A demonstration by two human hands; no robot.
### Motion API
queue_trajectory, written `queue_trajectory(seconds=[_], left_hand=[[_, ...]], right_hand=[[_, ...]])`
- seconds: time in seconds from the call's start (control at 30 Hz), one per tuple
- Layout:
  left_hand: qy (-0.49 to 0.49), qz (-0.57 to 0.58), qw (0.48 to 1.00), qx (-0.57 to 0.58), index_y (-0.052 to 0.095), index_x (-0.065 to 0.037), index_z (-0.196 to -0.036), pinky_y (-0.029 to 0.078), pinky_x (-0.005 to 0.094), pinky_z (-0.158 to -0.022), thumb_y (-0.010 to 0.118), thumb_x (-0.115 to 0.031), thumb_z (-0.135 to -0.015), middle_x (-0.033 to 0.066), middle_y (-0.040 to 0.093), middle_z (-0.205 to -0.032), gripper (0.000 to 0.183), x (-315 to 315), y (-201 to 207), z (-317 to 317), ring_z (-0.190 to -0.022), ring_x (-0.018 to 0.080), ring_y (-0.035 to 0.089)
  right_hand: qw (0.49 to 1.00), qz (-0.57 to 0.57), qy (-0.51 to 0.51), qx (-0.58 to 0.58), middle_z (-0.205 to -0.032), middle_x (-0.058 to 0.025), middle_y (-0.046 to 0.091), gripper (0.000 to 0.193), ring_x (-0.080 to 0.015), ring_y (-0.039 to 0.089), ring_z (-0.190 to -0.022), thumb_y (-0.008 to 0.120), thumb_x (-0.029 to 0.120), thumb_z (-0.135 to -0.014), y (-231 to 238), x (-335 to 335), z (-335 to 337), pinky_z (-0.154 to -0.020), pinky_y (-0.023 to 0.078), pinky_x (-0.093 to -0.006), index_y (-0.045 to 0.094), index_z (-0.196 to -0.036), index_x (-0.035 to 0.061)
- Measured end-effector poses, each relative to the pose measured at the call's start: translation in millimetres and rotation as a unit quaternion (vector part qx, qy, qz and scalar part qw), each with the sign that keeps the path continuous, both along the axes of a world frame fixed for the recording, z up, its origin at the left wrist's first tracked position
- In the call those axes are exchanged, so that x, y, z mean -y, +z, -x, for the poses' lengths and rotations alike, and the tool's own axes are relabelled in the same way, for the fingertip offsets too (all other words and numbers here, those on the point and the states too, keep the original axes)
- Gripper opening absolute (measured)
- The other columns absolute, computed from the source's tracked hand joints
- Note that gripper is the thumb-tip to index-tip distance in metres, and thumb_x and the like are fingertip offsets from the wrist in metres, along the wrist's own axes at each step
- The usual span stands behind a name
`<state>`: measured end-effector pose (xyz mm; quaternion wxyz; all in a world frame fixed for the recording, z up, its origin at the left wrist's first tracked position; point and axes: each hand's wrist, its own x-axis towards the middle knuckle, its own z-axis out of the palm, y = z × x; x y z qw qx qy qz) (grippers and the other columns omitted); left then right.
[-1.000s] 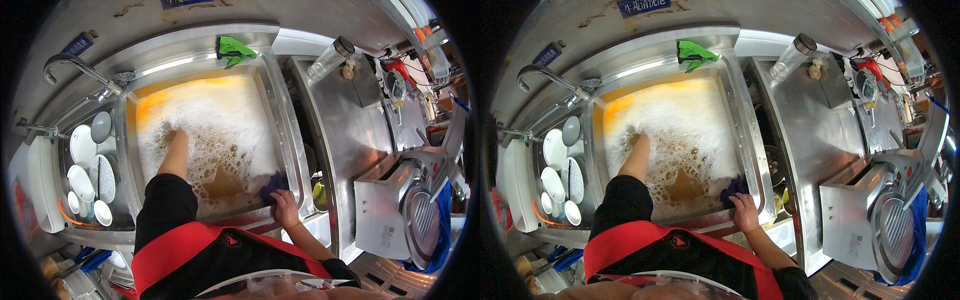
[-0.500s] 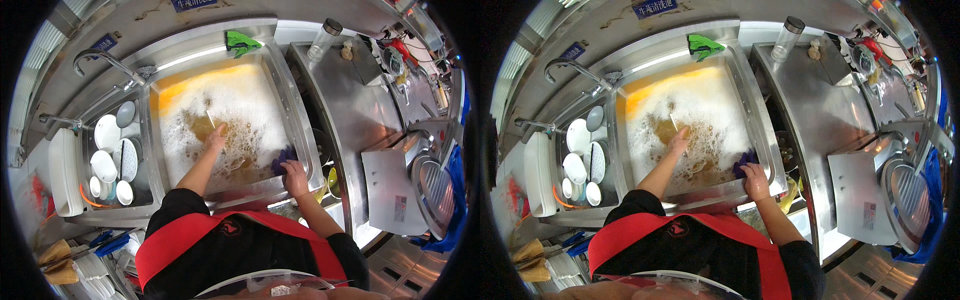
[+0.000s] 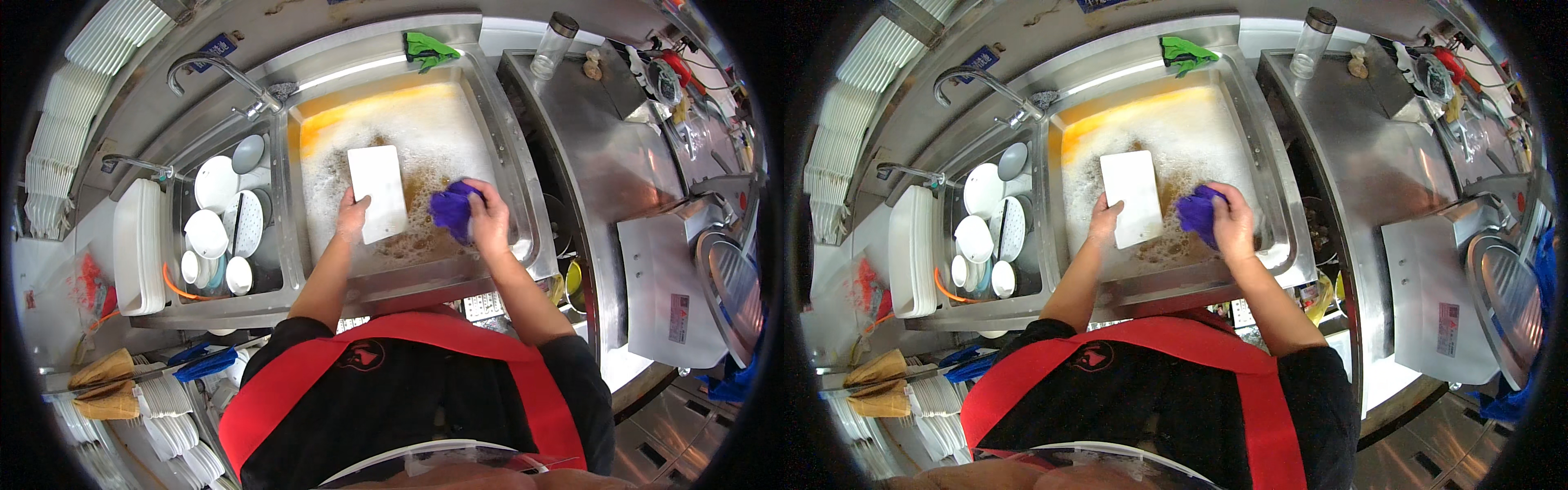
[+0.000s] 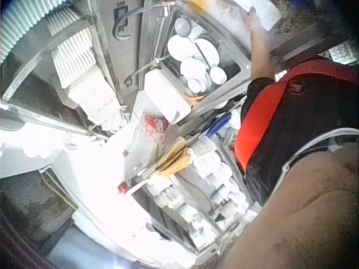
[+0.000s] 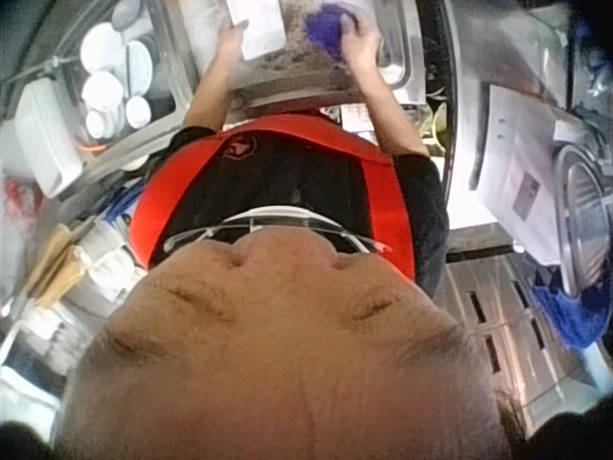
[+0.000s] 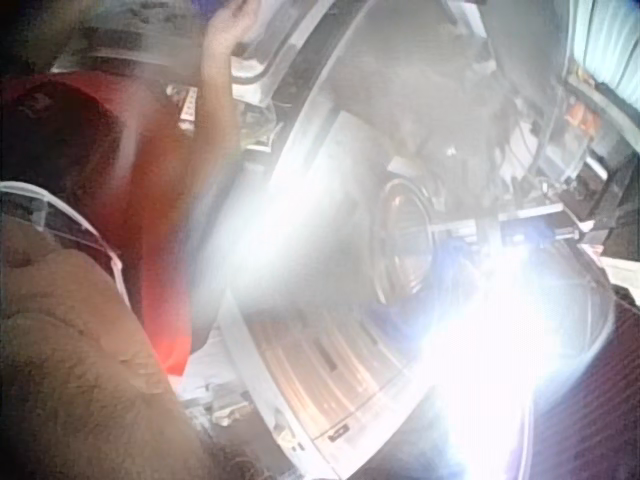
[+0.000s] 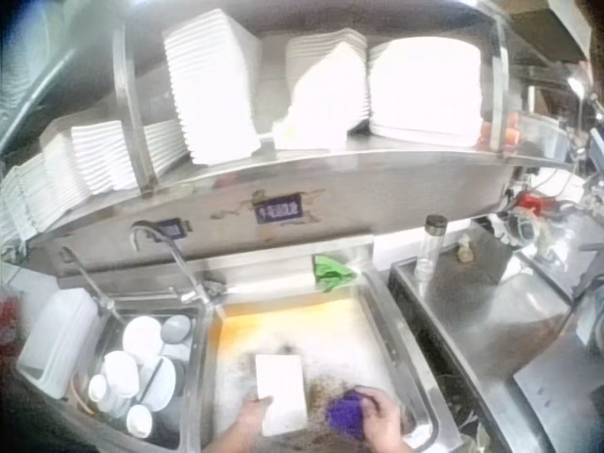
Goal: The person washes chopsticks, plates, bowls, and a ladle in a soapy sink using a purple sponge. They scrub each item and place it into the adjacent sink basin.
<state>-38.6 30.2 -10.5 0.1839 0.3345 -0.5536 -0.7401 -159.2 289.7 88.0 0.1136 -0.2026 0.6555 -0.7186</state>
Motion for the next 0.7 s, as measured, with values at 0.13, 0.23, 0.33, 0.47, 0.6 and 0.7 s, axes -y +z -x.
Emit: queue_trajectory(seconds=[0.13, 0.23, 0.33, 0.47, 0.6, 0.7], left_hand=[[-0.004, -0.097, 0.991, -0.090, 0.049, -0.003, -0.124, 0.051, 0.0342, -0.084, 0.050, -0.008, -0.093, 0.0083, 0.061, -0.111, 0.031, -20.2, 0.3, 10.1, -0.097, 0.0197, 0.060], [-0.020, -0.096, 0.995, -0.033, 0.051, -0.004, -0.126, 0.051, 0.0350, -0.087, 0.043, -0.019, -0.097, 0.0084, 0.061, -0.113, 0.034, -29.2, 3.0, 14.4, -0.099, 0.0207, 0.060], [-0.058, -0.134, 0.975, -0.168, 0.053, -0.004, -0.124, 0.049, 0.0331, -0.088, 0.053, -0.012, -0.091, 0.0047, 0.061, -0.112, 0.034, -38.5, 2.4, 15.2, -0.099, 0.0199, 0.059], [-0.098, 0.006, 0.995, 0.028, 0.055, -0.003, -0.122, 0.047, 0.0309, -0.085, 0.057, -0.004, -0.086, 0.0045, 0.062, -0.106, 0.036, -41.8, -1.3, 10.4, -0.098, 0.0179, 0.058], [-0.050, 0.096, 0.991, 0.084, 0.056, 0.002, -0.119, 0.047, 0.0312, -0.080, 0.057, -0.013, -0.087, 0.0080, 0.063, -0.102, 0.036, -26.5, -2.1, 10.4, -0.092, 0.0171, 0.058], [0.013, 0.075, 0.991, 0.110, 0.049, 0.001, -0.127, 0.042, 0.0345, -0.094, 0.052, -0.010, -0.090, 0.0129, 0.060, -0.114, 0.038, -8.1, -1.4, 14.1, -0.105, 0.0202, 0.054]], right_hand=[[0.985, -0.054, 0.069, -0.150, -0.119, -0.0123, 0.057, 0.029, -0.0195, 0.056, -0.105, 0.055, -0.001, -0.089, 12.6, 61.1, -14.5, -0.092, 0.045, -0.0296, 0.059, -0.116, 0.0061], [0.943, -0.178, 0.179, -0.218, -0.144, -0.0172, 0.034, 0.045, -0.0366, 0.040, -0.126, 0.061, 0.025, -0.088, -9.4, 100.7, -32.1, -0.105, 0.034, -0.0424, 0.051, -0.131, 0.0121], [0.845, -0.352, 0.248, -0.316, -0.154, -0.0134, 0.022, 0.065, -0.0435, 0.021, -0.139, 0.052, 0.051, -0.089, -46.4, 131.3, -32.9, -0.113, 0.014, -0.0579, 0.034, -0.145, 0.0228], [0.797, -0.402, 0.197, -0.406, -0.152, -0.0115, 0.028, 0.054, -0.0407, 0.025, -0.138, 0.049, 0.041, -0.092, -84.6, 154.7, 17.6, -0.115, 0.019, -0.0533, 0.038, -0.141, 0.0223], [0.827, -0.475, 0.147, -0.263, -0.147, -0.0165, 0.032, 0.055, -0.0406, 0.039, -0.130, 0.060, 0.019, -0.088, -105.7, 138.8, 55.3, -0.106, 0.038, -0.0504, 0.039, -0.140, 0.0197], [0.778, -0.564, 0.192, -0.198, -0.148, -0.0184, 0.029, 0.053, -0.0432, 0.044, -0.124, 0.058, 0.017, -0.089, -124.3, 117.4, 57.2, -0.103, 0.041, -0.0481, 0.039, -0.139, 0.0171]])
